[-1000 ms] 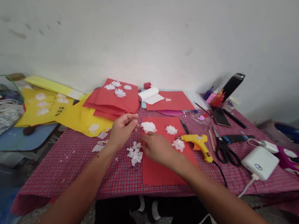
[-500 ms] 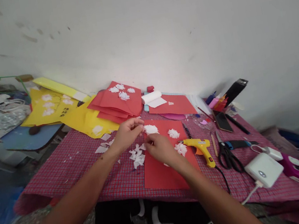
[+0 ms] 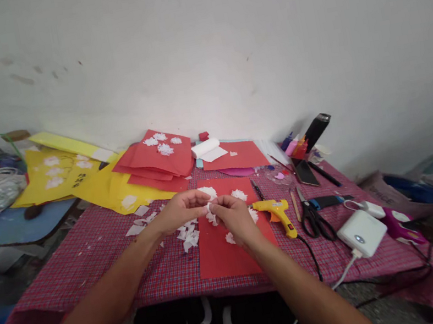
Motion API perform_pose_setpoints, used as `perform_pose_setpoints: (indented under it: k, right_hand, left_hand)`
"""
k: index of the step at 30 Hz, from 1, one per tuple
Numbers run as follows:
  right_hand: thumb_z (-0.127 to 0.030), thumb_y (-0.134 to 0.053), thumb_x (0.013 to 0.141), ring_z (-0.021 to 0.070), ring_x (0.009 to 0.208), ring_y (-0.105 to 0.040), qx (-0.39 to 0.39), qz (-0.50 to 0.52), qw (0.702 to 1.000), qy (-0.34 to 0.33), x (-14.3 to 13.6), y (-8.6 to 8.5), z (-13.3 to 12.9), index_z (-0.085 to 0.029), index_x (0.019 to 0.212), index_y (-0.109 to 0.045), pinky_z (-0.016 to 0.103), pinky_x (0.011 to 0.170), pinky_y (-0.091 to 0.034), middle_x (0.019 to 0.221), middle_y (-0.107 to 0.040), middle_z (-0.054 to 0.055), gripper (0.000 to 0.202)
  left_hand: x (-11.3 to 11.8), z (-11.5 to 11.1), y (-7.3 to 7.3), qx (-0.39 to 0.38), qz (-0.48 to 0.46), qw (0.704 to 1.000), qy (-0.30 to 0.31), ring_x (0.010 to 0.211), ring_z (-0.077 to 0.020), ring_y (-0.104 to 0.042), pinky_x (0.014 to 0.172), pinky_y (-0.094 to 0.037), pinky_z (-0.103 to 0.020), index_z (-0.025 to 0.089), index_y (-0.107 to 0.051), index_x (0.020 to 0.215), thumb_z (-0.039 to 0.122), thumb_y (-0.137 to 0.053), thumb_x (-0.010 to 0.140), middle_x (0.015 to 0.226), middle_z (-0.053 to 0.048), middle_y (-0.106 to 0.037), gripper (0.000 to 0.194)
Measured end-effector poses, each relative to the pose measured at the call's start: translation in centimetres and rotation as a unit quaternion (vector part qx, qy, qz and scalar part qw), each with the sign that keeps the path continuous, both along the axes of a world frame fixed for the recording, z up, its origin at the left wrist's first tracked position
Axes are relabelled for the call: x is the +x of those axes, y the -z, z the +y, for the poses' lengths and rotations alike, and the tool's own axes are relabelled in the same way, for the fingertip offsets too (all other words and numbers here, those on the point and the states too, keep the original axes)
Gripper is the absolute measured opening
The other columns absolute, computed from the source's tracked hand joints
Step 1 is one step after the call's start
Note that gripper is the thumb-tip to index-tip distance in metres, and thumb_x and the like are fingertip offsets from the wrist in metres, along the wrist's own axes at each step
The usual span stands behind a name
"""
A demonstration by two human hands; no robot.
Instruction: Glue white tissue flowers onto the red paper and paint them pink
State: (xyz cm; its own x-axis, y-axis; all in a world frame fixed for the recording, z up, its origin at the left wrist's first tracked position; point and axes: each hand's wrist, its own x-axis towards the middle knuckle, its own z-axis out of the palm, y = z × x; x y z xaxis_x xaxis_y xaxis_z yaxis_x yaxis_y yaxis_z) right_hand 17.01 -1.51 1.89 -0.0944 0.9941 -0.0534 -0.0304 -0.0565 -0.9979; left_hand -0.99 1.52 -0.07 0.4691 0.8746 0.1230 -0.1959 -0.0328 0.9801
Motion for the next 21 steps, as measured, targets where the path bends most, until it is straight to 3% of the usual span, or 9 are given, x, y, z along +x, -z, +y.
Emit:
perform_pose_setpoints:
  k: [7, 11, 21]
  right_hand:
    - [-0.038, -0.073, 0.076, 0.0098, 0.047, -0.041, 0.029, -0.041, 0.999, -0.014, 0.0, 0.2, -0.3, -0.020, 0.071, -0.064, 0.024, 0.047, -0.031, 0.054, -0.054, -0.005, 0.022]
    - [-0.034, -0.068, 0.078, 0.0128, 0.057, -0.051, 0.080, -0.097, 0.992, -0.022, 0.2, 0.5, -0.4, -0.020, 0.079, -0.066, 0.025, 0.056, -0.040, 0.065, -0.060, -0.002, 0.015]
    - [-0.029, -0.062, 0.090, 0.0151, 0.064, -0.058, 0.239, -0.307, 0.921, -0.003, 0.3, 0.8, -1.2, -0.021, 0.099, -0.064, 0.028, 0.059, -0.044, 0.086, -0.067, 0.002, 0.013]
  left_hand:
    - [0.1, 0.1, -0.3, 0.030, 0.026, 0.999, -0.012, 0.077, -0.0128, -0.064, 0.072, -0.049, -0.026, 0.015, -0.071, 0.099, 0.033, -0.081, 0.076, 0.085, -0.004, -0.071, 0.032]
    - [0.0, -0.1, -0.7, 0.044, 0.038, 0.998, -0.019, 0.071, -0.0112, -0.061, 0.067, -0.046, -0.024, 0.015, -0.071, 0.096, 0.032, -0.079, 0.076, 0.080, -0.001, -0.068, 0.028]
    - [0.1, -0.1, -0.8, 0.024, 0.030, 0.999, -0.026, 0.064, -0.0091, -0.059, 0.061, -0.046, -0.022, 0.014, -0.068, 0.087, 0.032, -0.078, 0.078, 0.074, 0.000, -0.066, 0.022]
